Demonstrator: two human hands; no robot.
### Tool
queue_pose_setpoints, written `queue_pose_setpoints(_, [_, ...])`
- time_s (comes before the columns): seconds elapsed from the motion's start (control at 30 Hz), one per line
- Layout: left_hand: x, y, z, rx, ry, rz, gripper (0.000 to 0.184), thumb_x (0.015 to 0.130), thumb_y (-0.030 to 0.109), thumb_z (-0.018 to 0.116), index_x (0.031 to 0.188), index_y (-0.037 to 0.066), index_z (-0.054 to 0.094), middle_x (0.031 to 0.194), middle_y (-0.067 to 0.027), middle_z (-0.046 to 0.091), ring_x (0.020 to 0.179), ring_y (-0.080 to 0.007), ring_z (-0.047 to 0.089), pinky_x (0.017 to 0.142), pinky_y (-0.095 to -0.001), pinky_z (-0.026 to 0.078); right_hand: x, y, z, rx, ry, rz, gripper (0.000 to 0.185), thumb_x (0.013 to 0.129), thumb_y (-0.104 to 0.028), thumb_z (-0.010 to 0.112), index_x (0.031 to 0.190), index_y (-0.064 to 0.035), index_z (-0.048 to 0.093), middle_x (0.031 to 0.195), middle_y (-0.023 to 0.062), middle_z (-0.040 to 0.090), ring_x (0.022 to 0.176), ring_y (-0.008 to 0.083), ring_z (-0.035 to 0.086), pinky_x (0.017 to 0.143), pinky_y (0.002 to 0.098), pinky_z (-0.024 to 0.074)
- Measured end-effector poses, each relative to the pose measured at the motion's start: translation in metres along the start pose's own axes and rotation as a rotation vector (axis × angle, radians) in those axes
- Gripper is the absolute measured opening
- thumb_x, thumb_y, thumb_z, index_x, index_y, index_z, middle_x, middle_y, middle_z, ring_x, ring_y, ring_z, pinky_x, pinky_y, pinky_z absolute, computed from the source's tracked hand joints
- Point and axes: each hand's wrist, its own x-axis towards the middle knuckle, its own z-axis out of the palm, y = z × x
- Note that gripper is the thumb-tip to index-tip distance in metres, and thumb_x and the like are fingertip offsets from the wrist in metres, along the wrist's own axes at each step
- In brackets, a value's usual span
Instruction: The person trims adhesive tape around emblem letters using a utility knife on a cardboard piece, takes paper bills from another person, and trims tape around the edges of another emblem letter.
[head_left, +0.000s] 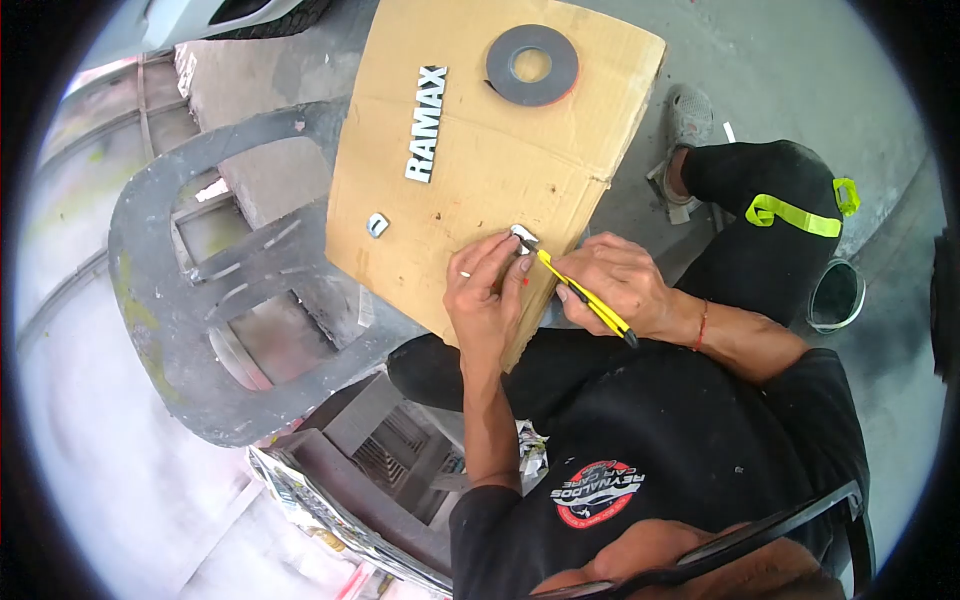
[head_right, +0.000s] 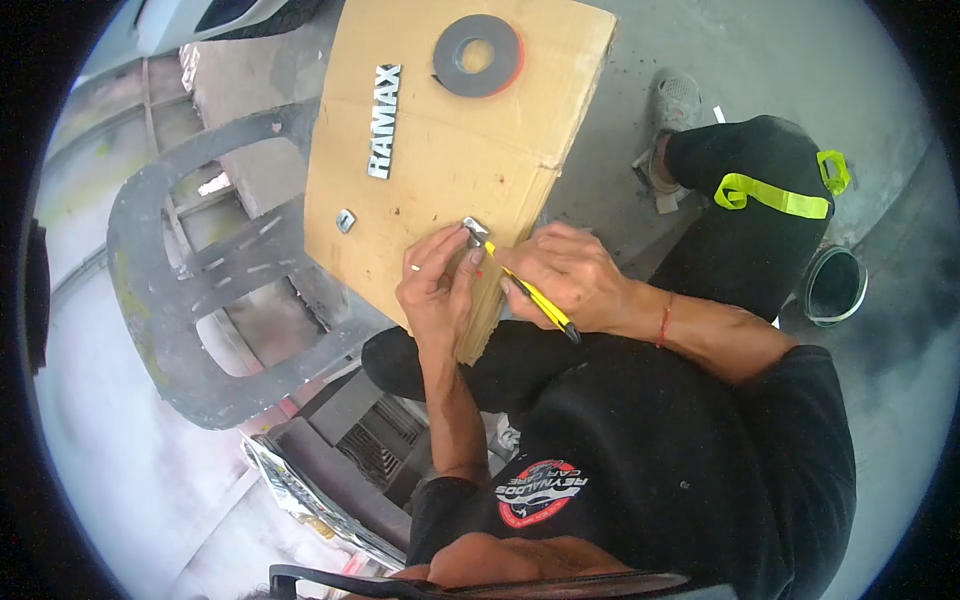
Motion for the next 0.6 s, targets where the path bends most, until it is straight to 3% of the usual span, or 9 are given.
queue_pose_setpoints(0.07, [-0.001,-0.005,0.000,0.063,0.004,0.133,0.028,0.082,-0.002,0.082,0.110,0.003,0.080,0.116,-0.0114,0.076,0.110,-0.0228,0.067,0.087,-0.0334,0.058,0.000,0.000,0.002,-0.033,-0.009,-0.015,0.030,0.075,-0.003,0.079,0.103,0.0033,0.072,0.080,0.0111,0.071,0.072,0.0247,0.070,0.073,0.0361,0.0564])
queue_pose_setpoints(0.2, [-0.002,-0.005,0.002,0.001,0.012,0.059,0.027,0.082,-0.002,0.082,0.109,0.003,0.080,0.115,-0.0116,0.077,0.111,-0.0228,0.067,0.090,-0.0339,0.057,0.000,0.000,0.000,-0.052,-0.037,-0.003,0.029,0.076,-0.003,0.079,0.103,0.0024,0.072,0.081,0.0101,0.071,0.072,0.0219,0.070,0.072,0.0348,0.0554])
queue_pose_setpoints(0.27, [0.000,-0.004,0.003,-0.022,0.032,0.066,0.022,0.081,0.002,0.083,0.102,0.003,0.080,0.110,-0.0102,0.077,0.105,-0.0288,0.068,0.091,-0.0384,0.055,0.001,-0.001,0.000,-0.040,-0.046,0.009,0.029,0.076,-0.002,0.079,0.103,0.0022,0.072,0.080,0.0096,0.071,0.071,0.0215,0.069,0.071,0.0340,0.0542])
queue_pose_setpoints(0.37, [-0.001,-0.004,0.005,-0.038,0.032,0.042,0.021,0.081,0.000,0.081,0.102,0.003,0.080,0.110,-0.0106,0.077,0.104,-0.0293,0.068,0.091,-0.0388,0.054,0.000,0.000,0.000,-0.029,-0.068,0.021,0.029,0.076,-0.001,0.078,0.104,0.0017,0.072,0.078,0.0083,0.070,0.070,0.0209,0.068,0.072,0.0331,0.0519])
queue_pose_setpoints(0.47, [-0.001,-0.005,0.004,0.053,0.017,0.099,0.024,0.082,-0.003,0.080,0.106,0.002,0.081,0.113,-0.0109,0.077,0.107,-0.0232,0.067,0.090,-0.0345,0.056,-0.001,-0.001,-0.002,-0.047,-0.091,0.012,0.030,0.076,-0.001,0.077,0.105,0.0014,0.072,0.076,0.0072,0.069,0.068,0.0205,0.067,0.076,0.0338,0.0501])
queue_pose_setpoints(0.6, [-0.001,-0.003,0.006,0.085,0.017,0.106,0.024,0.082,-0.004,0.080,0.105,0.002,0.081,0.112,-0.0109,0.077,0.106,-0.0245,0.067,0.090,-0.0352,0.056,0.003,-0.001,-0.013,-0.080,-0.141,-0.031,0.032,0.074,-0.001,0.076,0.106,0.0015,0.071,0.075,0.0067,0.068,0.068,0.0200,0.066,0.081,0.0373,0.0495])
